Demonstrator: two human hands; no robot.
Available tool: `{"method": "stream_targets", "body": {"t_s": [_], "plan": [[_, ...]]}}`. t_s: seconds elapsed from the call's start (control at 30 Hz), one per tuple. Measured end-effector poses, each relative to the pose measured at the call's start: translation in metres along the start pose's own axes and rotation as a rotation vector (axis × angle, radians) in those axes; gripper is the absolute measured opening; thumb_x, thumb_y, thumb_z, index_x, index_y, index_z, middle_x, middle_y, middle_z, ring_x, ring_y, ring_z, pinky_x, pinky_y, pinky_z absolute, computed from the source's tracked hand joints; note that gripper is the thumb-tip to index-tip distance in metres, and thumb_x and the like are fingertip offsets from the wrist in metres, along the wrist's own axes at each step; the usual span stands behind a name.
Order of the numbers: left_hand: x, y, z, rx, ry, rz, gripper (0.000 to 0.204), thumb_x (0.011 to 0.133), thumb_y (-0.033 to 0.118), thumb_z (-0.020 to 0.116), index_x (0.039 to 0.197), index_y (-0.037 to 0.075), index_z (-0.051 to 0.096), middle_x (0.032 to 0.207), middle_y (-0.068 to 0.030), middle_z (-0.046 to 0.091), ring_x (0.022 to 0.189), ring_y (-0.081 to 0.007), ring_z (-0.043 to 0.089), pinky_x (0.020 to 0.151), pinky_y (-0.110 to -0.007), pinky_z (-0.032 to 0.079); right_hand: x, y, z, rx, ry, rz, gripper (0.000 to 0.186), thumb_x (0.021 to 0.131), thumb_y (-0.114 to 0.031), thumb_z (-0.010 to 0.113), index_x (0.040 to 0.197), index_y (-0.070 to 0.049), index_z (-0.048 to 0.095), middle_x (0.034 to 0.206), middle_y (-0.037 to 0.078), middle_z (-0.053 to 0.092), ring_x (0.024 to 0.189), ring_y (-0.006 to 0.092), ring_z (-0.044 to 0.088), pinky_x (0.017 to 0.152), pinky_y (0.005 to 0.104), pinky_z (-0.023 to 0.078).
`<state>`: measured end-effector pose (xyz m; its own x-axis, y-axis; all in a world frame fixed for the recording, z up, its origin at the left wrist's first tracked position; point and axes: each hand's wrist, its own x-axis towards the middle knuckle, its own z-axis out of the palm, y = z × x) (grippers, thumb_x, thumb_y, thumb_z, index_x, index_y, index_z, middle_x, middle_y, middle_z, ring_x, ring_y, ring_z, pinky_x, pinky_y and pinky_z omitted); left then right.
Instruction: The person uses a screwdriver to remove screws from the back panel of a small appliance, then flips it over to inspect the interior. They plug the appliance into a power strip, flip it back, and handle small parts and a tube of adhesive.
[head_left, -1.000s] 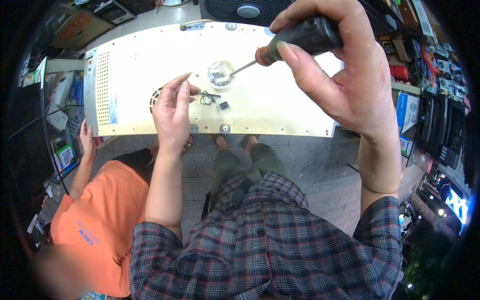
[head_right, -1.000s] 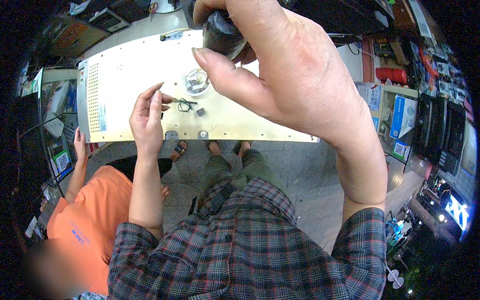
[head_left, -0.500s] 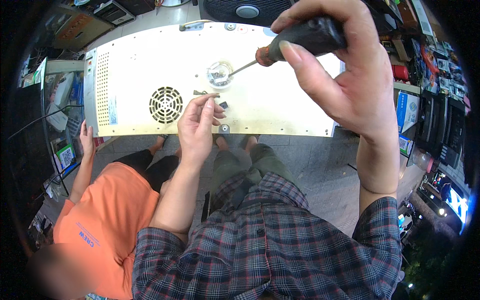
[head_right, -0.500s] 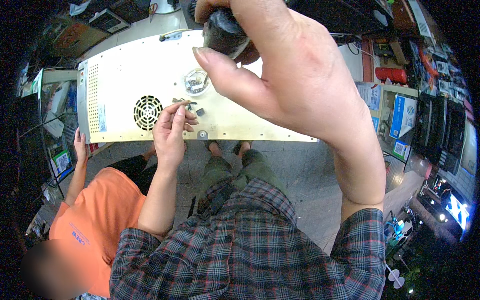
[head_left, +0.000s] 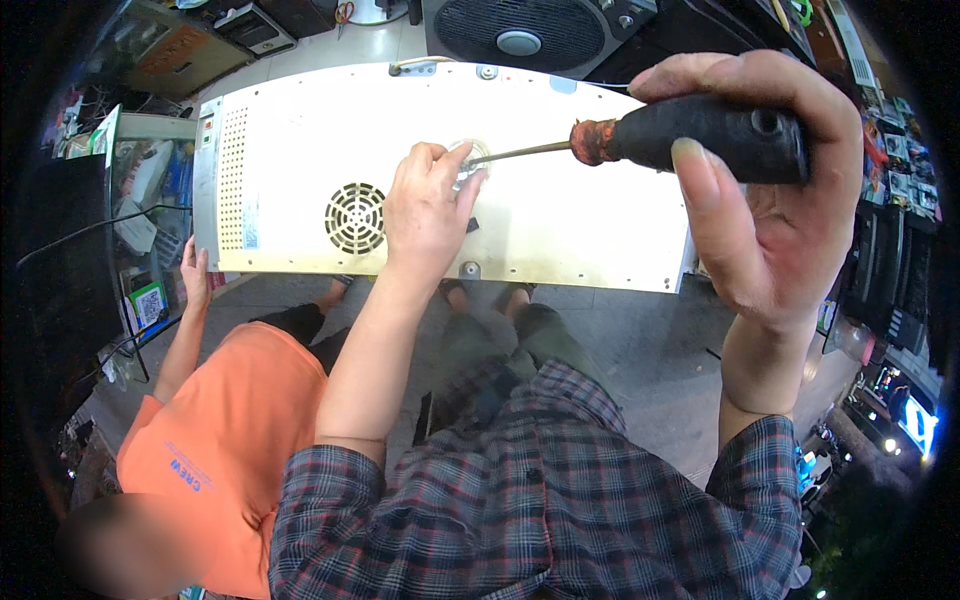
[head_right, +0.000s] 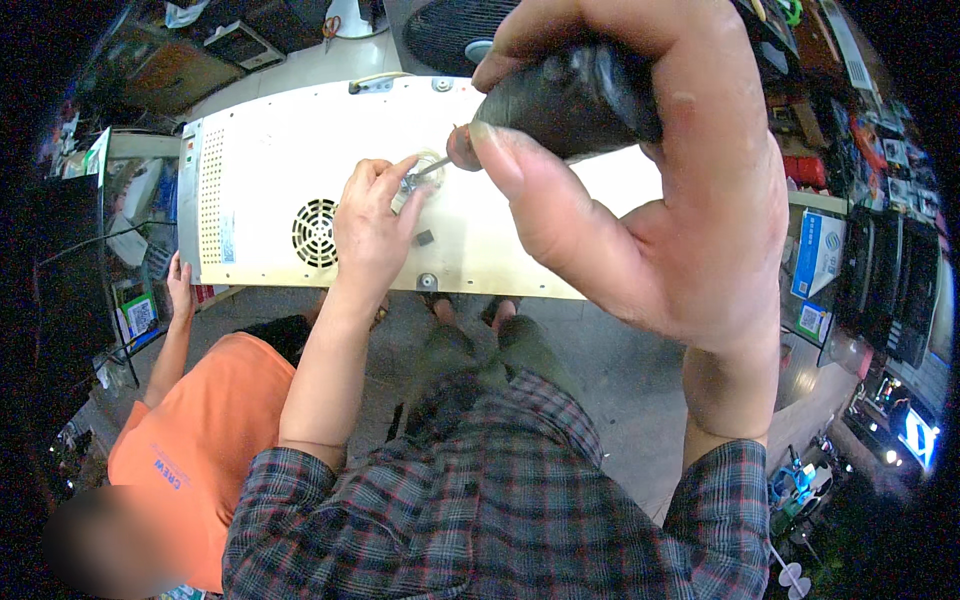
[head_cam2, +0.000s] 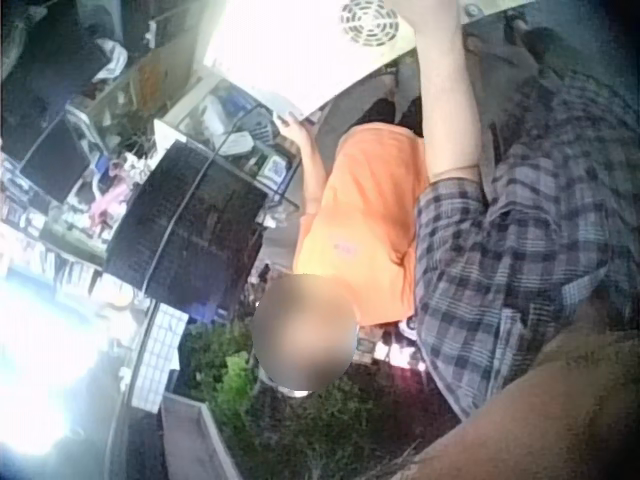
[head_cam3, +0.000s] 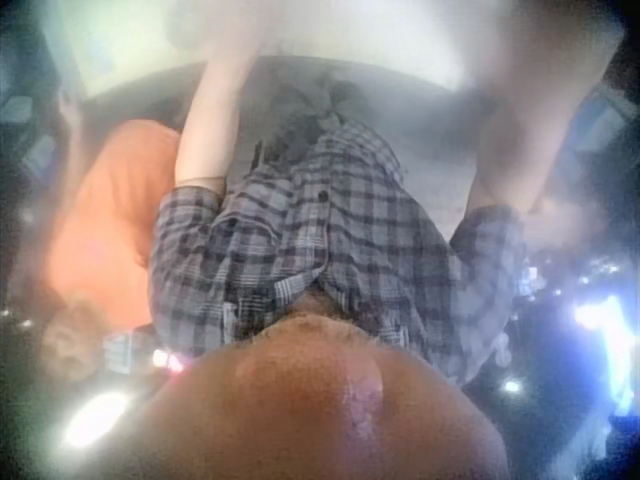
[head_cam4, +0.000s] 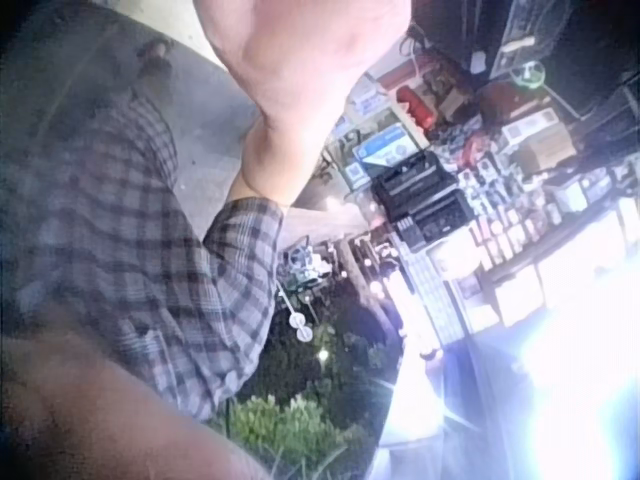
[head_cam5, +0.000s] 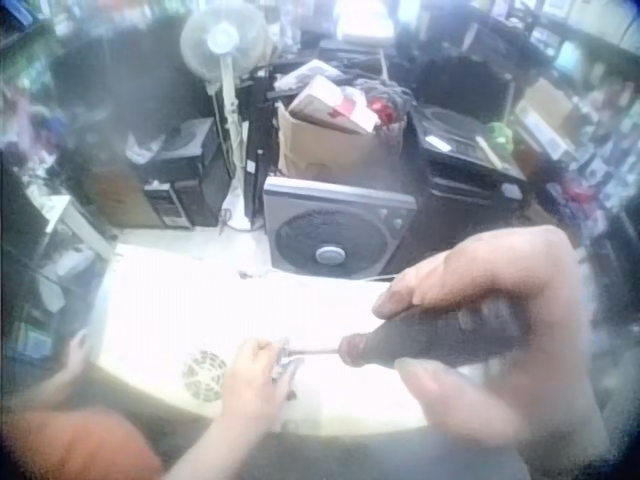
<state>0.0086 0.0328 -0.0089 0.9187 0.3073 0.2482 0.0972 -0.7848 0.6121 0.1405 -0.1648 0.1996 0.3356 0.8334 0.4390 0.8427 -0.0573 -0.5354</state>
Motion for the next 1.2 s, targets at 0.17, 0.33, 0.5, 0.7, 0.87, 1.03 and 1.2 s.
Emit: {"method": "stream_targets", "body": {"t_s": [0.17, 0.33, 0.5, 0.7, 0.87, 1.03, 1.2], "plan": [[0.012, -0.008, -0.001, 0.015, -0.033, 0.058, 0.015, 0.088, 0.012, 0.076, 0.1, 0.003, 0.073, 0.093, -0.0086, 0.064, 0.091, -0.0257, 0.065, 0.079, -0.037, 0.053, -0.002, 0.003, -0.001, 0.007, -0.007, -0.024, 0.045, 0.098, -0.012, 0.064, 0.138, -0.003, 0.043, 0.12, 0.025, 0.066, 0.11, 0.0343, 0.07, 0.097, 0.0436, 0.058], [0.017, -0.013, 0.001, 0.038, -0.042, 0.101, 0.015, 0.091, 0.011, 0.073, 0.102, 0.001, 0.071, 0.094, -0.01, 0.067, 0.088, -0.0246, 0.066, 0.079, -0.036, 0.053, -0.019, 0.002, -0.012, -0.017, 0.081, 0.034, 0.045, 0.1, -0.015, 0.061, 0.139, -0.004, 0.042, 0.123, 0.025, 0.065, 0.112, 0.0345, 0.069, 0.099, 0.0448, 0.057], [0.013, -0.008, -0.005, -0.307, -0.089, -0.211, 0.017, 0.101, 0.012, 0.062, 0.111, -0.001, 0.07, 0.098, -0.0096, 0.071, 0.083, -0.0161, 0.066, 0.076, -0.03, 0.053, -0.037, 0.002, -0.02, 0.007, 0.245, 0.143, 0.043, 0.102, -0.02, 0.059, 0.14, -0.007, 0.043, 0.123, 0.025, 0.066, 0.115, 0.0352, 0.067, 0.102, 0.0479, 0.055], [-0.008, -0.005, -0.012, -1.375, 0.059, -0.767, 0.023, 0.108, 0.02, 0.056, 0.116, 0.0, 0.065, 0.097, -0.0071, 0.067, 0.087, -0.0136, 0.065, 0.077, -0.024, 0.052, -0.057, 0.001, -0.016, 0.047, 0.368, 0.257, 0.044, 0.1, -0.026, 0.055, 0.138, -0.006, 0.044, 0.121, 0.025, 0.066, 0.116, 0.0365, 0.065, 0.101, 0.0484, 0.054], [-0.01, 0.01, -0.009, -2.029, 0.198, -1.101, 0.013, 0.104, 0.017, 0.062, 0.106, 0.004, 0.063, 0.105, -0.0062, 0.067, 0.099, -0.0181, 0.067, 0.091, -0.028, 0.058, -0.071, -0.016, -0.014, 0.057, 0.487, 0.326, 0.049, 0.099, -0.041, 0.064, 0.134, -0.013, 0.042, 0.117, 0.021, 0.069, 0.108, 0.0296, 0.069, 0.096, 0.0444, 0.056], [-0.006, 0.022, -0.006, -2.258, 0.189, -1.12, 0.015, 0.105, 0.015, 0.059, 0.112, 0.003, 0.063, 0.109, -0.0108, 0.071, 0.106, -0.0209, 0.07, 0.091, -0.032, 0.062, -0.082, -0.036, -0.005, 0.056, 0.509, 0.433, 0.051, 0.097, -0.047, 0.068, 0.128, -0.015, 0.043, 0.11, 0.019, 0.07, 0.102, 0.0258, 0.07, 0.09, 0.0399, 0.058], [-0.013, 0.031, -0.006, -2.371, 0.098, -1.091, 0.019, 0.108, 0.017, 0.054, 0.116, 0.002, 0.063, 0.109, -0.0095, 0.07, 0.106, -0.0215, 0.07, 0.09, -0.033, 0.062, -0.095, -0.038, 0.0, 0.066, 0.504, 0.35, 0.05, 0.098, -0.043, 0.07, 0.128, -0.016, 0.04, 0.111, 0.02, 0.07, 0.095, 0.024, 0.07, 0.081, 0.0339, 0.058]]}}
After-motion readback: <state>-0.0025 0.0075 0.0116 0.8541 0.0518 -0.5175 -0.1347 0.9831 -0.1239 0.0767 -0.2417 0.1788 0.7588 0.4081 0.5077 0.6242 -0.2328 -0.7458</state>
